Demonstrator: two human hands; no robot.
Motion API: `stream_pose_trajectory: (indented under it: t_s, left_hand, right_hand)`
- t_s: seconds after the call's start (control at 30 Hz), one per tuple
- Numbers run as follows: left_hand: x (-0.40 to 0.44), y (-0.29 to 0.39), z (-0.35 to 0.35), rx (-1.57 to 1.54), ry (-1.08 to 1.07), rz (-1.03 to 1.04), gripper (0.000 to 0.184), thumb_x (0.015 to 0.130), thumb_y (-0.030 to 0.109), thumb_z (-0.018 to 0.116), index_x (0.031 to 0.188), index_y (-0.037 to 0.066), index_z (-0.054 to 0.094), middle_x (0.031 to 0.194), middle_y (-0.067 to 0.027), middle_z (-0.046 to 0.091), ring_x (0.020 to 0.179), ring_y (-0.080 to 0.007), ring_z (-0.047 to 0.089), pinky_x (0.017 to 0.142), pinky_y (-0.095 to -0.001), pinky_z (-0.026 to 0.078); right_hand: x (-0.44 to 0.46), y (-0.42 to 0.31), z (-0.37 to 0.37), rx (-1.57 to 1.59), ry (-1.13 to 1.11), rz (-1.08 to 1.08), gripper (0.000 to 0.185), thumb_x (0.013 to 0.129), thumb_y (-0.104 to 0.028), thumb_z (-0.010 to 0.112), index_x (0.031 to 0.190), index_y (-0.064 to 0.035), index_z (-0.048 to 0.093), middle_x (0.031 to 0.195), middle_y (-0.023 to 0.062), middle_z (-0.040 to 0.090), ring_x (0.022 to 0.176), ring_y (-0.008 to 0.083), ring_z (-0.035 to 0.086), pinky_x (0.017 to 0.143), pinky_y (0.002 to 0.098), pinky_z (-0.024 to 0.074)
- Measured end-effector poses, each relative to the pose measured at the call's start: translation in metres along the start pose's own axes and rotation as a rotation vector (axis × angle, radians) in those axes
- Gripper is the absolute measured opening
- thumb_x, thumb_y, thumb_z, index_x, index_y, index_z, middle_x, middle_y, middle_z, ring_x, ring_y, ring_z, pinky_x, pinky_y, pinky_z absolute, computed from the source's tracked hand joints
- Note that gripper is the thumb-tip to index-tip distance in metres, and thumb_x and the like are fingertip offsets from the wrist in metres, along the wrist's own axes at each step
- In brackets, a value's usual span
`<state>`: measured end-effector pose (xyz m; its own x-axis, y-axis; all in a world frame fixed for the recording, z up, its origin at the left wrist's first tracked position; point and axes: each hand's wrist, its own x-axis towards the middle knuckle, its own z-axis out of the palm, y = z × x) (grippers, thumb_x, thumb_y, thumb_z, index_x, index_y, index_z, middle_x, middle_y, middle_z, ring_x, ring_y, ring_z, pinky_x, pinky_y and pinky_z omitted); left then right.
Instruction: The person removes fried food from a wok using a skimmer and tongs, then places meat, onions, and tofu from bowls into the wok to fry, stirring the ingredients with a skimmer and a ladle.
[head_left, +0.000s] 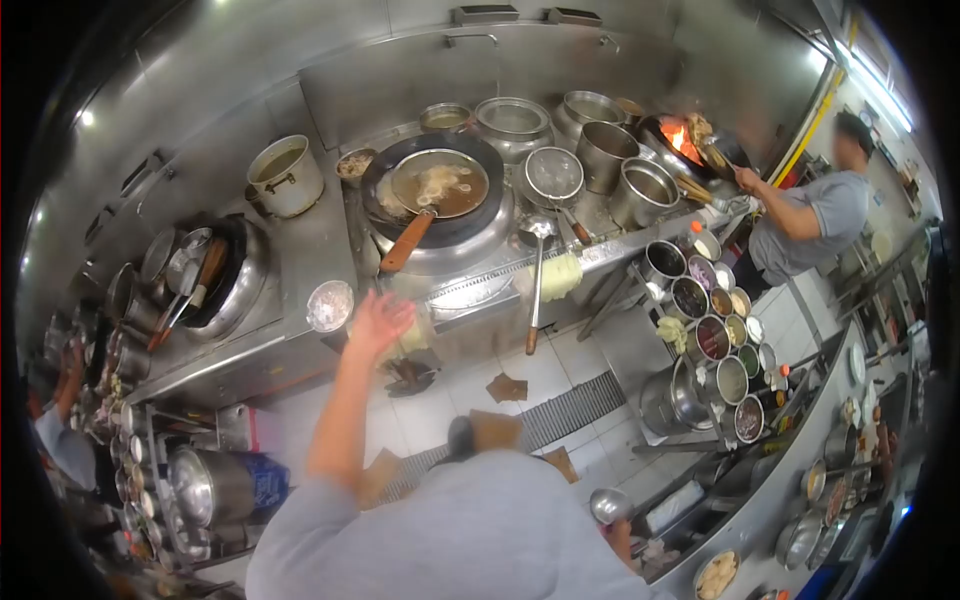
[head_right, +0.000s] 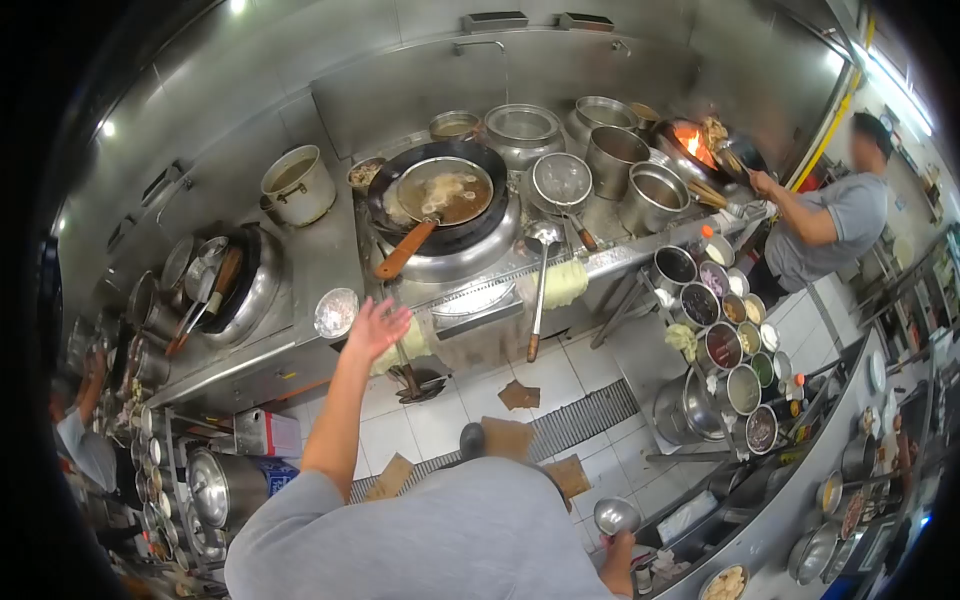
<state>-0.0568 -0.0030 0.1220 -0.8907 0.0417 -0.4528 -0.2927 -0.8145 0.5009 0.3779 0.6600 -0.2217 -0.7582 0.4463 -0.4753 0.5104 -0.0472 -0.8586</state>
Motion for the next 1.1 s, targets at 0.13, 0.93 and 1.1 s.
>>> stream_pose_trajectory:
  t_s: [0.13, 0.93, 1.1]
  left_hand:
    - [0.067, 0.067, 0.053, -0.057, -0.183, -0.126, 0.057, 0.096, 0.039, 0.047, 0.135, -0.001, 0.035, 0.133, -0.0278, 0.042, 0.108, -0.0354, 0.057, 0.092, -0.0438, 0.048]
    - [0.097, 0.022, 0.073, 0.199, -0.195, -0.132, 0.049, 0.097, 0.05, 0.037, 0.127, 0.013, 0.047, 0.112, -0.0115, 0.062, 0.089, -0.025, 0.063, 0.064, -0.0358, 0.053]
    - [0.023, -0.027, 0.006, 0.274, 0.076, 0.063, 0.039, 0.095, 0.04, 0.05, 0.121, 0.012, 0.051, 0.098, -0.0079, 0.061, 0.079, -0.0198, 0.062, 0.061, -0.0321, 0.051]
  right_hand:
    - [0.044, -0.091, 0.052, 0.109, 0.139, 0.051, 0.032, 0.084, -0.01, 0.047, 0.112, 0.0039, 0.055, 0.092, 0.0201, 0.059, 0.064, 0.029, 0.062, 0.051, 0.0393, 0.0574]
    - [0.209, -0.308, 0.202, 0.165, -0.019, 0.299, 0.043, 0.077, -0.002, 0.042, 0.12, 0.0026, 0.046, 0.084, 0.0157, 0.056, 0.064, 0.0267, 0.059, 0.057, 0.0414, 0.0604]
    - [0.254, -0.241, 0.189, 0.153, -0.152, 0.399, 0.032, 0.077, -0.002, 0.042, 0.107, 0.0039, 0.05, 0.08, 0.0151, 0.054, 0.066, 0.0275, 0.059, 0.063, 0.0415, 0.0601]
